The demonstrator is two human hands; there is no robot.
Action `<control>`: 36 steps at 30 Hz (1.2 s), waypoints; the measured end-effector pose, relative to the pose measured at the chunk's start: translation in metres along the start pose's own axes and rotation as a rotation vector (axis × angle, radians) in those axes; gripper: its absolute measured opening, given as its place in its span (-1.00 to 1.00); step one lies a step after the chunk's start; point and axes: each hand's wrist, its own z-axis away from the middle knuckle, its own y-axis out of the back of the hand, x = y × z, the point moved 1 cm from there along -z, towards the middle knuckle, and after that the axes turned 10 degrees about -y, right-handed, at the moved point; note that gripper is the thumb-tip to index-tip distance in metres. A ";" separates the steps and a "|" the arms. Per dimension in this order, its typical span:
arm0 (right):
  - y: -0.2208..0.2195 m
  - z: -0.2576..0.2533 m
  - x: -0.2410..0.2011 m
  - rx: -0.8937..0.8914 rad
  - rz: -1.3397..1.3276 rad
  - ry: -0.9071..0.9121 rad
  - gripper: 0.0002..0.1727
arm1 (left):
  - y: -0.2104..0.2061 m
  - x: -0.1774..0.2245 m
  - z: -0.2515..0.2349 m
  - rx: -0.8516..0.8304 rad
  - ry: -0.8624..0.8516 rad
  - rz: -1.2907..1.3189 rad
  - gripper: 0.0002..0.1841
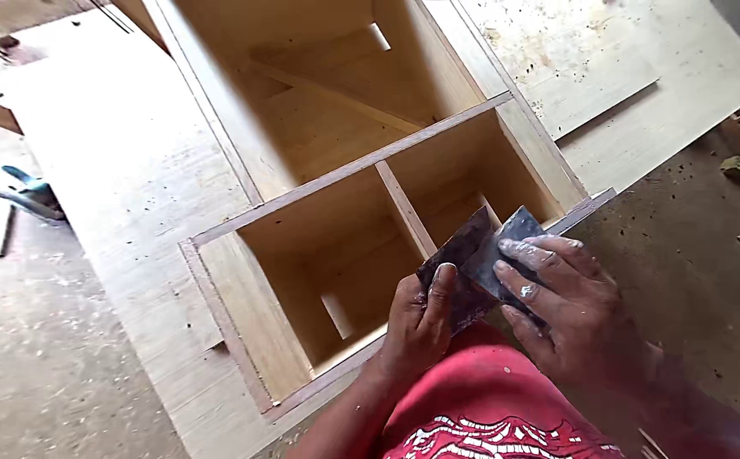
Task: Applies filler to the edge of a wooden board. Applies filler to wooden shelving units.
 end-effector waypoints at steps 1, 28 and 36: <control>-0.004 0.008 0.002 -0.044 -0.005 -0.006 -0.57 | 0.000 -0.001 0.002 0.012 0.020 -0.028 -0.59; -0.022 0.038 0.101 -0.063 0.156 -0.225 -0.57 | 0.037 -0.012 0.025 0.262 0.105 0.000 -0.72; -0.010 0.047 0.110 0.000 0.142 -0.220 -0.57 | 0.041 -0.008 0.027 0.311 0.112 -0.019 -0.73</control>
